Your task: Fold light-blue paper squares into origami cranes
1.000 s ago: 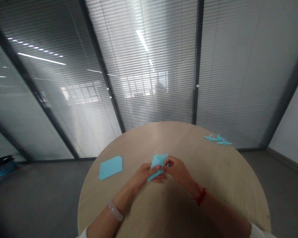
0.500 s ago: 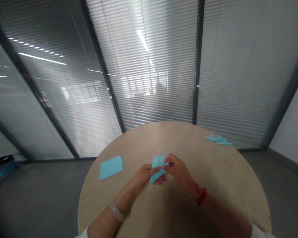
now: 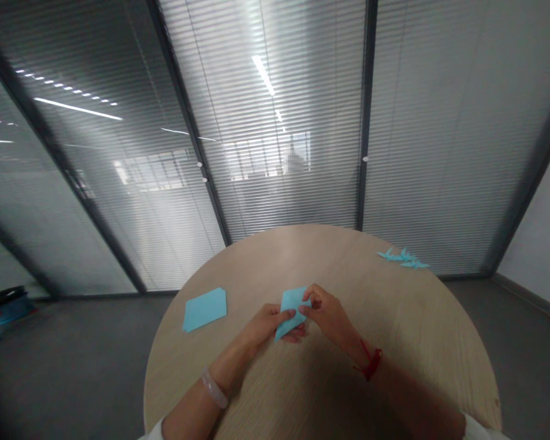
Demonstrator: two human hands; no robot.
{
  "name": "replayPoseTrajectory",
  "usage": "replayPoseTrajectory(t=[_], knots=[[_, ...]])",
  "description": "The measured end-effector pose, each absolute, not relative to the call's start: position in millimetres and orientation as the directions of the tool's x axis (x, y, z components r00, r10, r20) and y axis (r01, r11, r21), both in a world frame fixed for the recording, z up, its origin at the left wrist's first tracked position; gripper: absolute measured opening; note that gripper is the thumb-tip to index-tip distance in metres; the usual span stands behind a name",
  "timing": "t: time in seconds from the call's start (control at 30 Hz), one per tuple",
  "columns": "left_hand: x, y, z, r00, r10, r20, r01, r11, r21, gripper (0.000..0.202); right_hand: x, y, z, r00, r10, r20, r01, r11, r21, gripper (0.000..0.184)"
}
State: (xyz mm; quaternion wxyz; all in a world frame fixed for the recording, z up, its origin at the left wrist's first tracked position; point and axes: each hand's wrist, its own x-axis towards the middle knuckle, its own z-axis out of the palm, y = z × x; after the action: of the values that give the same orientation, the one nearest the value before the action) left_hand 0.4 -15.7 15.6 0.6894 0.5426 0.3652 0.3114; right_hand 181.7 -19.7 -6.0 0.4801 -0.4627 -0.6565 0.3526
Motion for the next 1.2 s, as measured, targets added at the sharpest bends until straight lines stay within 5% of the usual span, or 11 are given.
replayPoseTrajectory(t=[0.2, 0.43, 0.73, 1.2], knots=[[-1, -16, 15, 0.527, 0.839, -0.136, -0.006, 0.164, 0.987, 0.048, 181, -18, -7, -0.132, 0.949, 0.288, 0.234, 0.312, -0.921, 0.022], [-2, -14, 14, 0.624, 0.774, -0.113, 0.03, 0.12, 0.992, 0.055, 178, -21, -3, -0.145, 0.961, 0.236, 0.028, 0.243, -0.97, 0.07], [0, -17, 19, 0.645, 0.759, -0.089, -0.004, 0.119, 0.993, 0.054, 179, -21, 3, -0.047, 0.963, 0.267, 0.126, 0.271, -0.954, 0.049], [-4, -11, 26, 0.341, 0.935, 0.098, -0.048, -0.087, 0.995, 0.039, 183, -16, -4, 0.085, 0.952, 0.293, 0.126, 0.282, -0.951, 0.046]])
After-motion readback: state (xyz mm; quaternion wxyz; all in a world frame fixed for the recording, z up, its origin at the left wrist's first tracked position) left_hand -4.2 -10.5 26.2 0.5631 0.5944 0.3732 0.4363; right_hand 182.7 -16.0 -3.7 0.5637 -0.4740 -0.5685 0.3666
